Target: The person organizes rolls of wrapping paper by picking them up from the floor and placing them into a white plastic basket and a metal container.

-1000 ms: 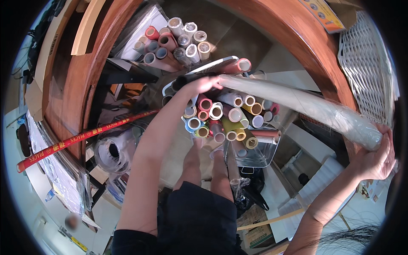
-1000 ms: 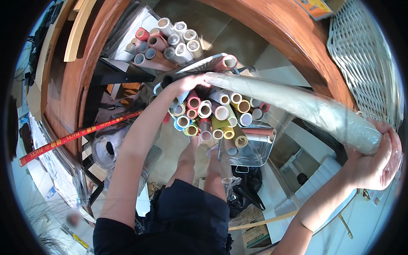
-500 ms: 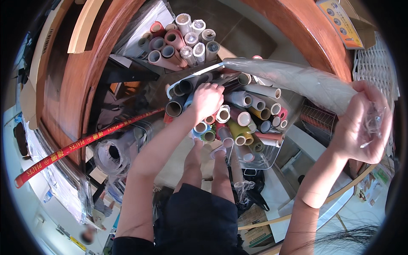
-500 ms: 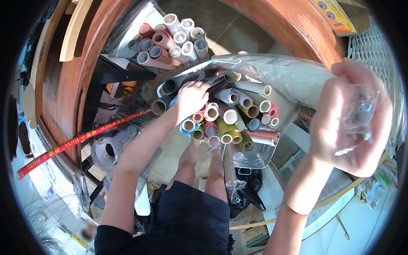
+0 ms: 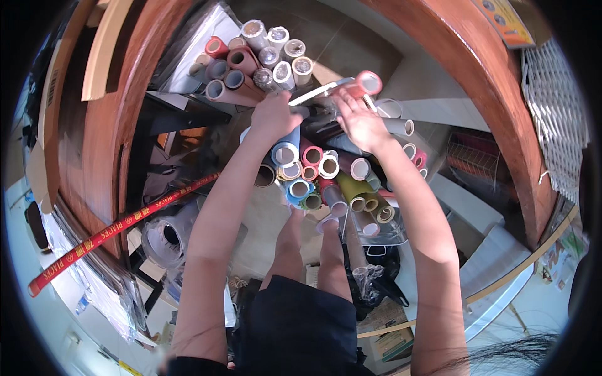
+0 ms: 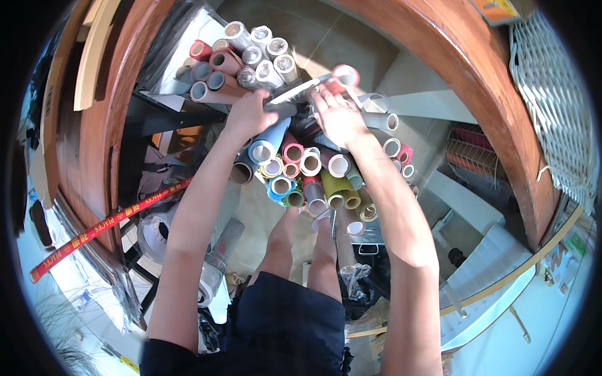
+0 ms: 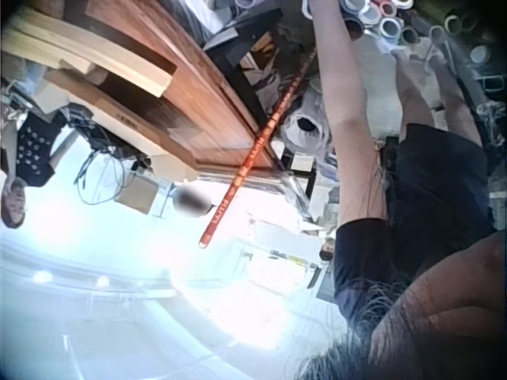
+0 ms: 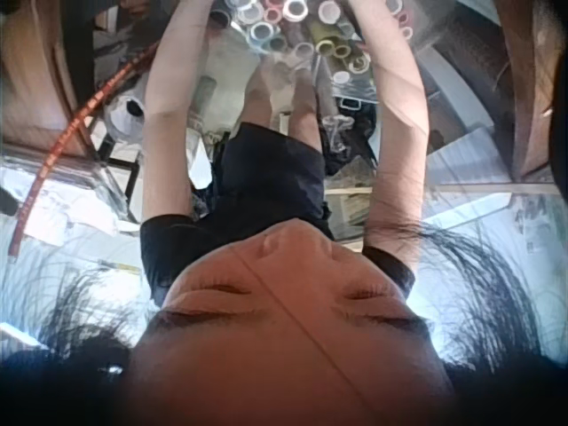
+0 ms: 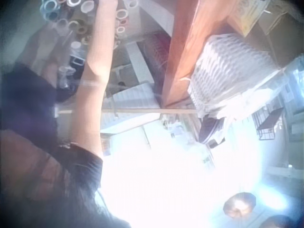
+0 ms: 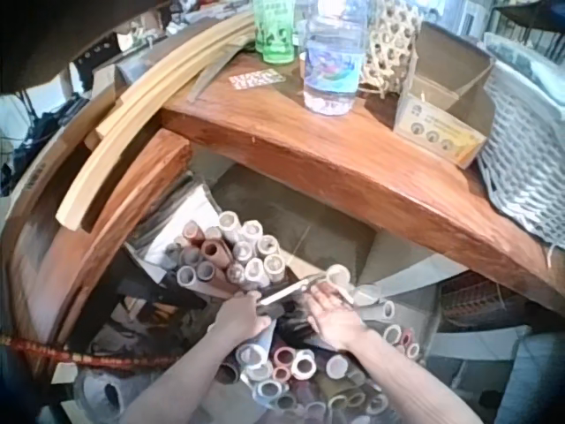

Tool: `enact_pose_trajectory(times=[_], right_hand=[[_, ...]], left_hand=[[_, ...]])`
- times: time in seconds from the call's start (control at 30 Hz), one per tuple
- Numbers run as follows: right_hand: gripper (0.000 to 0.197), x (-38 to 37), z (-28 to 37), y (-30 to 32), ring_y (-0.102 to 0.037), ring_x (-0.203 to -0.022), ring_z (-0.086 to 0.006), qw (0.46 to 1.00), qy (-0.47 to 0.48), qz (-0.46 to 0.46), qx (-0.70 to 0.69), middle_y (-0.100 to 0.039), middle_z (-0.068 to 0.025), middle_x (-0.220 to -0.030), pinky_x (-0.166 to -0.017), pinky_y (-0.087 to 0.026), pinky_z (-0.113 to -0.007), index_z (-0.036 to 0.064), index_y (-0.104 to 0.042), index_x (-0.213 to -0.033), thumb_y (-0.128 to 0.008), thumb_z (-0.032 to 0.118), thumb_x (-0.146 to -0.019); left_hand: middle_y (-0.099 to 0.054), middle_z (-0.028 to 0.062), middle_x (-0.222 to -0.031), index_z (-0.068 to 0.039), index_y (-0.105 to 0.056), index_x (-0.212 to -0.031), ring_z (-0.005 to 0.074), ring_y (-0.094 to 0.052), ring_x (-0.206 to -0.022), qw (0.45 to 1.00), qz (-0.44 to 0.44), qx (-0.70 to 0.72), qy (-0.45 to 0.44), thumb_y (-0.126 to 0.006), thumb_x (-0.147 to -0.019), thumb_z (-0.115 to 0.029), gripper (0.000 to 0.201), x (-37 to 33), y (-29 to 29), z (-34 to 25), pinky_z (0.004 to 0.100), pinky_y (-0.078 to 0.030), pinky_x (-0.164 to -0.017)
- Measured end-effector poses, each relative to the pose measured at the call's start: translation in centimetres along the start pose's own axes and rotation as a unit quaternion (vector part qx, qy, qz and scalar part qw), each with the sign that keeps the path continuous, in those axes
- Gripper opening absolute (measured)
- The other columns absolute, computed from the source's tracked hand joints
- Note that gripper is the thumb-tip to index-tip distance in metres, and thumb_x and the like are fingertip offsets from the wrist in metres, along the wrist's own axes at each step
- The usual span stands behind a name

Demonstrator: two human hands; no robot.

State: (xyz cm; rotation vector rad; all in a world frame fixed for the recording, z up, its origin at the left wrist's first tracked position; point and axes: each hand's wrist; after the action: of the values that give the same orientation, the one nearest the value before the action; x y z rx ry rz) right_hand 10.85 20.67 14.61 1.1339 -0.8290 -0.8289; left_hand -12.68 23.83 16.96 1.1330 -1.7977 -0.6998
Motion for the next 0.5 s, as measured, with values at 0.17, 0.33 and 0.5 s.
enact_pose_trajectory(times=[0.17,0.33,0.5], right_hand=[[0.044,-0.2,1.6,3.5,-0.06,-0.096,-0.0388,0.989,-0.039,0.055,-0.129,-0.062,-0.0207,-0.106,-0.086,-0.047,-0.044,0.0014,-0.051,-0.121,-0.059,0.026,-0.085],[0.036,7.1,-7.5,1.8,-0.059,-0.097,-0.0363,0.933,-0.28,-0.221,-0.045,-0.064,-0.0196,-0.101,-0.085,-0.047,-0.045,0.0023,-0.059,-0.114,-0.058,0.026,-0.086],[0.04,5.8,-3.5,3.3,-0.064,-0.092,-0.0382,0.941,-0.23,0.012,-0.248,-0.066,-0.0226,-0.091,-0.083,-0.049,-0.047,0.0093,-0.057,-0.117,-0.04,0.038,-0.096]], left_hand=[[-0.064,0.0218,-0.106,-0.006,-0.061,-0.11,0.0362,-0.062,-0.099,0.976,-0.055,0.192,-0.092,-0.067,-0.078,-0.046,0.052,-3.8,-2.5,-4.3,0.0417,-0.049,-0.087],[-0.064,0.0198,-0.104,-0.006,-0.039,-0.135,0.0287,-0.065,-0.095,0.959,-0.088,0.232,-0.134,-0.065,-0.086,-0.033,0.061,-4.1,-5.7,-4.9,0.0356,-0.051,-0.083],[-0.052,0.0176,-0.121,0.002,-0.018,-0.142,0.0215,-0.061,-0.099,0.918,-0.105,0.343,-0.167,-0.071,-0.081,-0.007,0.082,-3.6,-9.3,-2.7,0.0309,-0.054,-0.081]])
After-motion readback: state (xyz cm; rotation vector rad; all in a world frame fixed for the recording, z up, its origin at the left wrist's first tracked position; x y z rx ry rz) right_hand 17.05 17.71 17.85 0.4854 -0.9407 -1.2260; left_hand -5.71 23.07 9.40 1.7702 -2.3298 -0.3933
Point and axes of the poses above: each hand's wrist, its own x-axis away from the middle knuckle, its own y-axis out of the back of the hand, z = x × y
